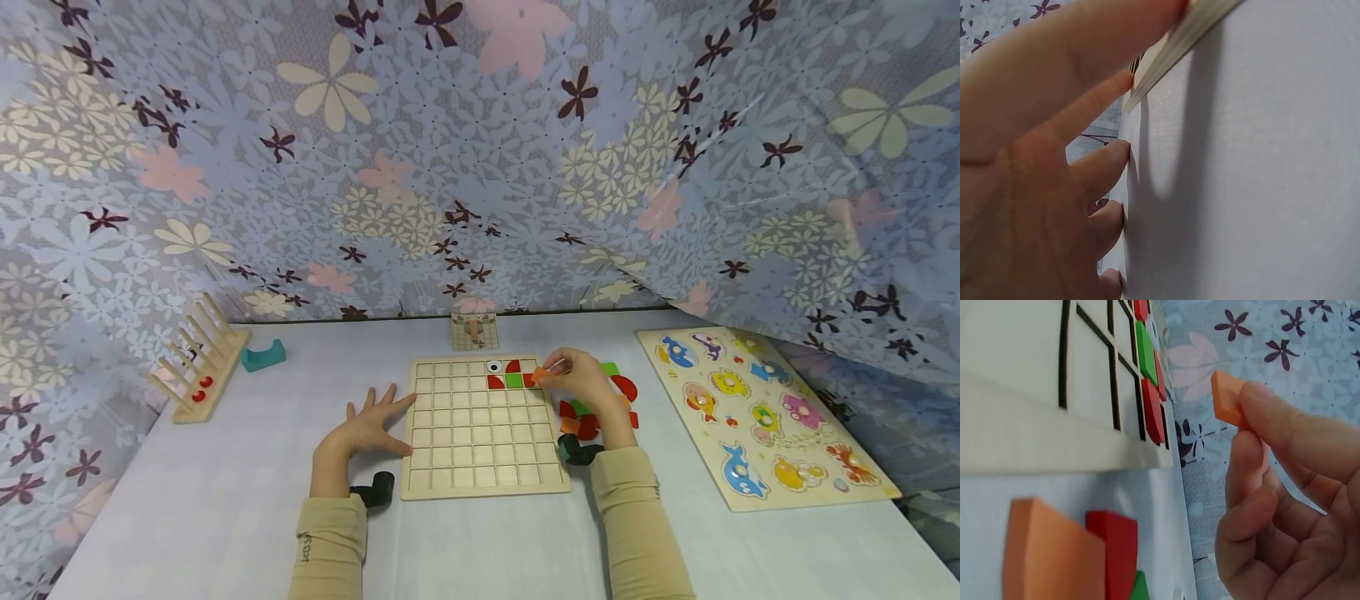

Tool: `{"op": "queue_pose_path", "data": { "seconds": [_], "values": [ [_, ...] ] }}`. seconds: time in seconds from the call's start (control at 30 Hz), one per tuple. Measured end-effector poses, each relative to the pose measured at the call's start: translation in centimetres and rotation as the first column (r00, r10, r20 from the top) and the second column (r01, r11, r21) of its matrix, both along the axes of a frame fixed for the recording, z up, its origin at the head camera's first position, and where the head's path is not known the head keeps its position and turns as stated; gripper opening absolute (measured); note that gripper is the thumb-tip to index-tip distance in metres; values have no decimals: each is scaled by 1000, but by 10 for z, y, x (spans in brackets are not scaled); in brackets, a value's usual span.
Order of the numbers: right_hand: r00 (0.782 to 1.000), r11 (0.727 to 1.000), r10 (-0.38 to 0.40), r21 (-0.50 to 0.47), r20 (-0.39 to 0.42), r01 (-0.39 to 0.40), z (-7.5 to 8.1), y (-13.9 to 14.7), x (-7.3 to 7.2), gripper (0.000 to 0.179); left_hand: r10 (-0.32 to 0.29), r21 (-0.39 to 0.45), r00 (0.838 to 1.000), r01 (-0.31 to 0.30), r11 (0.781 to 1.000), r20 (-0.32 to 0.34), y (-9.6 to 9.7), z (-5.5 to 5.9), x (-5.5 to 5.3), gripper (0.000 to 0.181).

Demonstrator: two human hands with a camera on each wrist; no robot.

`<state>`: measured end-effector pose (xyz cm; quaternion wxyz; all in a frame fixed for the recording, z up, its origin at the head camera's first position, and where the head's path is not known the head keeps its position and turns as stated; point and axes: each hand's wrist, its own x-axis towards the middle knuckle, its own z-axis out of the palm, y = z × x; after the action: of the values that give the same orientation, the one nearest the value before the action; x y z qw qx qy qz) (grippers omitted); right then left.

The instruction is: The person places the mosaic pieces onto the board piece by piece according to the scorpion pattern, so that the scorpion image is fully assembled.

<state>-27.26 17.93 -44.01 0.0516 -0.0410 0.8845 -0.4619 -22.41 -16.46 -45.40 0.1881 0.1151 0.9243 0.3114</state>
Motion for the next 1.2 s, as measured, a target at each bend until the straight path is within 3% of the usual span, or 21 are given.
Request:
{"op": "queue_pose_path", "data": {
  "seconds": [0.37, 0.67, 0.93, 1.2],
  "values": [
    [1000, 999, 26, -39, -4, -26, 0, -12, 0, 17, -4, -12, 1000, 4, 1000, -3, 0, 0, 0, 93],
    [996, 996, 81, -42, -27, -82, 2, -40, -1, 13, 0, -4, 1000, 0, 1000, 5, 0, 0, 0, 93],
    [987, 987, 161, 29, -30, -160, 2, -72, -16, 11, 0, -3, 1000, 0, 1000, 6, -1, -2, 1, 93],
    [984, 977, 177, 123, -4, -175, 1, -88, -29, 6, -7, 10, 1000, 7, 1000, 0, -1, -1, 0, 93]
  ]
}}
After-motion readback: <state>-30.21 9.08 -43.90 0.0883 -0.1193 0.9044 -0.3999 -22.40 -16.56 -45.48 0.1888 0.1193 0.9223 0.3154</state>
